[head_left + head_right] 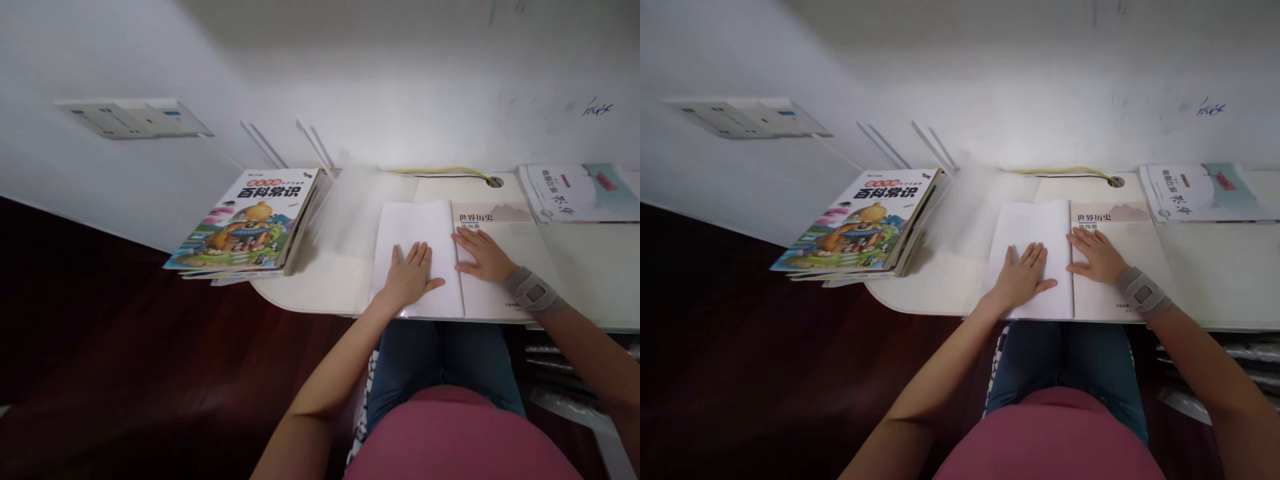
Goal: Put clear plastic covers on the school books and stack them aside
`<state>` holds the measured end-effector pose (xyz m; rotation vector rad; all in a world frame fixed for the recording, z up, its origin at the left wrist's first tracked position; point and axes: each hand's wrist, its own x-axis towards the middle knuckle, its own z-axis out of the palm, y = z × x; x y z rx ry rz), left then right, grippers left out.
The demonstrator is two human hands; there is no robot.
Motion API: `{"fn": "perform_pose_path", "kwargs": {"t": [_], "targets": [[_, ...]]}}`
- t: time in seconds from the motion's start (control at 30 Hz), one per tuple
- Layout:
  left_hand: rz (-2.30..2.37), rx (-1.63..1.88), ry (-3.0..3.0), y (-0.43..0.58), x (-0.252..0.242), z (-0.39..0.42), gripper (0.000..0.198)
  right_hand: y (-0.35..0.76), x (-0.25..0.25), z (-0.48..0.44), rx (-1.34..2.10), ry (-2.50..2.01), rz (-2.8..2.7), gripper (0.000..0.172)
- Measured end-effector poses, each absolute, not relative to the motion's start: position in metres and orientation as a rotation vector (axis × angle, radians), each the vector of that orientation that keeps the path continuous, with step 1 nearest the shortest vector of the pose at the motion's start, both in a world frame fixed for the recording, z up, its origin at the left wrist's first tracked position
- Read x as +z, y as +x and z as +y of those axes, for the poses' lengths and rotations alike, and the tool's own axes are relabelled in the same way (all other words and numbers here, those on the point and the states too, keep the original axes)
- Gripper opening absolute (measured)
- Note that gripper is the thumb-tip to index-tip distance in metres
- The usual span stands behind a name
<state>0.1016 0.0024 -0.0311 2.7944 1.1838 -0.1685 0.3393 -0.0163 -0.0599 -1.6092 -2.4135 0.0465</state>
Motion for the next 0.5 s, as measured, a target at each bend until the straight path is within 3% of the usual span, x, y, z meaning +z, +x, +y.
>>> {"fn": "perform_pose_path", "kwargs": {"t": [0.5], "targets": [[1.187, -0.239, 2.781, 0.087, -0.032, 0.01, 0.075, 0.34, -0.062, -0.015, 0.039, -1.607, -2.41, 0.074]]}}
